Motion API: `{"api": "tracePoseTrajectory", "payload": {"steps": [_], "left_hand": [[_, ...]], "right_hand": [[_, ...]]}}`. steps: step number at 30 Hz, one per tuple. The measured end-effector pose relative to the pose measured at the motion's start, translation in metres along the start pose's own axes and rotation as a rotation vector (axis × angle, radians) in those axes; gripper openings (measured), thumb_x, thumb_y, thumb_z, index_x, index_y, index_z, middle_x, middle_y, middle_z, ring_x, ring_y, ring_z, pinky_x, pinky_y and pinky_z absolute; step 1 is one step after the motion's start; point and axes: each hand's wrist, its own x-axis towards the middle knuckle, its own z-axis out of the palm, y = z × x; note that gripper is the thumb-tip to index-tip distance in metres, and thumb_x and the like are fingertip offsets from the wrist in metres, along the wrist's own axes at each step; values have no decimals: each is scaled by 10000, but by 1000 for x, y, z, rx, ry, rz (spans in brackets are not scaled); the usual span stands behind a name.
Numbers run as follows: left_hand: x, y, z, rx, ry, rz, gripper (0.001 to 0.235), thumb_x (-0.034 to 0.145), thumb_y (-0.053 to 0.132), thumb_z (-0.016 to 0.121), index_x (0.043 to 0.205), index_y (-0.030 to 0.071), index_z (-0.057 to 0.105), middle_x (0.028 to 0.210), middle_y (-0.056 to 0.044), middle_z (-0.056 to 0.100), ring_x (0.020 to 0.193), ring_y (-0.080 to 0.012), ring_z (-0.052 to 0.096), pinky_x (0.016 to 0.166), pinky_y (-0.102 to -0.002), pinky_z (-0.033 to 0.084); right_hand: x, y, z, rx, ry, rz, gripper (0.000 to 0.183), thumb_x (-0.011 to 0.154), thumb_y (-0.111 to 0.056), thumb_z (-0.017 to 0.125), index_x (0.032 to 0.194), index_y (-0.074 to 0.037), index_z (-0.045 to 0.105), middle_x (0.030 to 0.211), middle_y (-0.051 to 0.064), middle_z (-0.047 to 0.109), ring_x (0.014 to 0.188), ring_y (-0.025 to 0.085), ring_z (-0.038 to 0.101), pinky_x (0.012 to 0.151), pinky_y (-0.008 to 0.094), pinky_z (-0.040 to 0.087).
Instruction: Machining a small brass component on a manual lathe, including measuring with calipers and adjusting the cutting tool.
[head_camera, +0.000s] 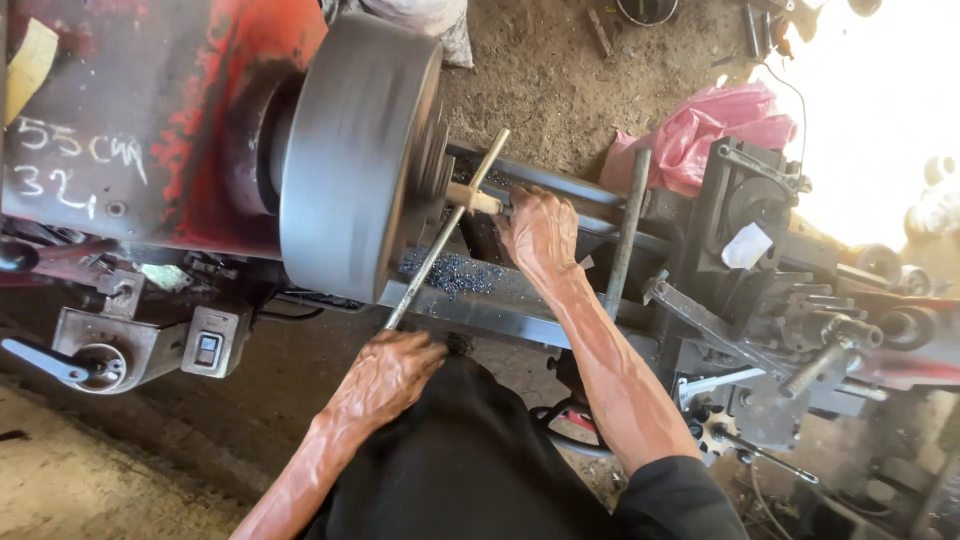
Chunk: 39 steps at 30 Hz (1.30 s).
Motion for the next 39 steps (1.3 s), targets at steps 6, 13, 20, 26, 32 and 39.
{"api": "tracePoseTrajectory", "payload": {"steps": [6,13,20,26,32,39], "left_hand": [[-41,-30,12,-129,-25,-154,162,965,337,599,935,227,713,793,-18,681,857,-255,745,820,-432,589],[-78,-63,12,-95,-125,-305,209,984,429,548,992,306,717,866,21,697,941,-213,740,851,-407,588],[-112,-82,11,-133,-99,-329,233,953,326,630,1104,215,768,1099,-9,773,935,-296,739,760,-446,599],[-139,-111,14,-133,-188,-421,336,961,399,603,1186,196,749,1152,-53,760,1012,-292,738,851,-442,608],[-155,-123,-1,-158,-307,-588,362,956,427,600,1241,244,726,1242,3,738,1109,-256,724,917,-422,606],[-177,-141,-6,-166,-437,-795,382,932,418,647,1278,271,715,1200,5,772,1075,-254,759,894,-424,637]], "right_hand": [[2,19,30,29,2,35,74,741,-166,707,693,-131,663,679,69,638,704,334,710,630,467,540],[4,2,4,3,-92,103,100,755,-189,738,734,-103,691,689,107,662,763,372,727,676,491,562],[6,2,2,17,-13,45,353,860,-115,710,575,-175,512,500,-48,447,441,128,410,401,326,369],[6,1,2,16,-25,46,369,892,-146,713,580,-172,518,507,-40,457,444,131,418,410,330,369],[6,-1,2,28,-25,58,343,887,-134,719,593,-161,545,525,-28,507,451,140,459,415,339,397],[9,-7,1,-15,-49,112,255,835,-107,753,613,-139,632,542,10,606,491,180,572,442,370,467]]}}
